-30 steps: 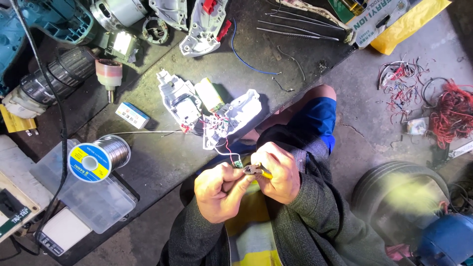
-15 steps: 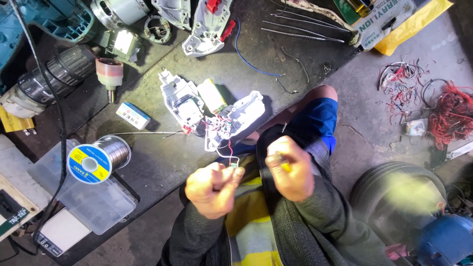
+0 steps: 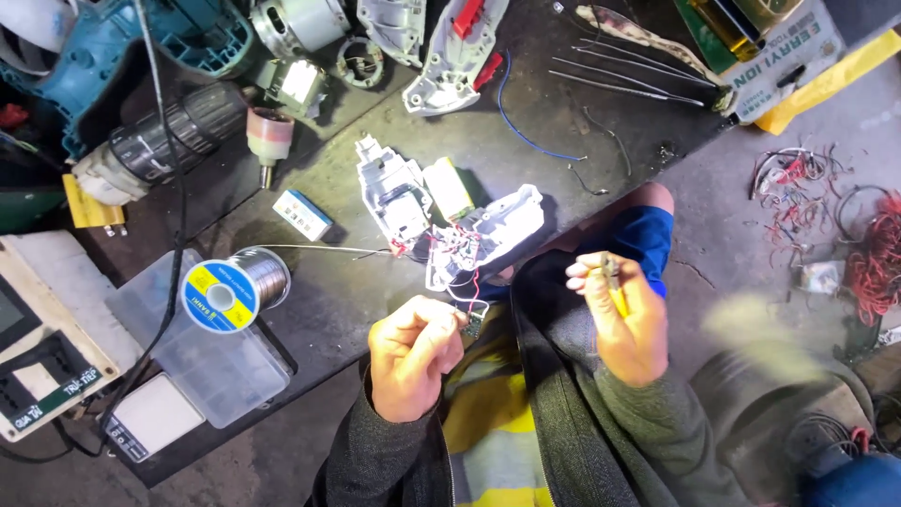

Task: Soldering electrical wires to a circuit board inside a device housing on a repair bench.

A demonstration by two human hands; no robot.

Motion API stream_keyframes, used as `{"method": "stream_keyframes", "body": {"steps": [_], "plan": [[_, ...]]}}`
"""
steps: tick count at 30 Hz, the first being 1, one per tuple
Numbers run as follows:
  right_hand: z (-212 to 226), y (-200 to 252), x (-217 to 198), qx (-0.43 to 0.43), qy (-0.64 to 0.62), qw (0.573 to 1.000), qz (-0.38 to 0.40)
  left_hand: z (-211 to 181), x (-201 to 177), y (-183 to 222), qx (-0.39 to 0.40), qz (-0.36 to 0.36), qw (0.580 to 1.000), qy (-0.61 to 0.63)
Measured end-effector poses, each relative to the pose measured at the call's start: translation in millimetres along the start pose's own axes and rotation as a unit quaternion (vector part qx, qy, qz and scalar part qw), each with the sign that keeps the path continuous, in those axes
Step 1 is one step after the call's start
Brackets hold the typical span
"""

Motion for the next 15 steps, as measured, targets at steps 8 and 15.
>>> {"method": "stream_keyframes", "body": {"steps": [8, 15], "plan": [[17, -31, -54, -0.268, 0.337, 0.896, -0.104, -2, 2, -1, -0.029, 0.017, 0.999, 0.035], [53, -112, -116, -0.298, 0.463, 0.814, -0.187, -6, 8, 3, 0.069, -0.041, 0.988, -0.134]]}}
Point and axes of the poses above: each hand's wrist, its own y-axis away from the middle knuckle, its own x-axis out of the palm, z = x × y, the point moved 3 cm from there along -y, towards the middle knuckle, and after that the axes turned 11 degrees about -x, right-handed, at the moved point
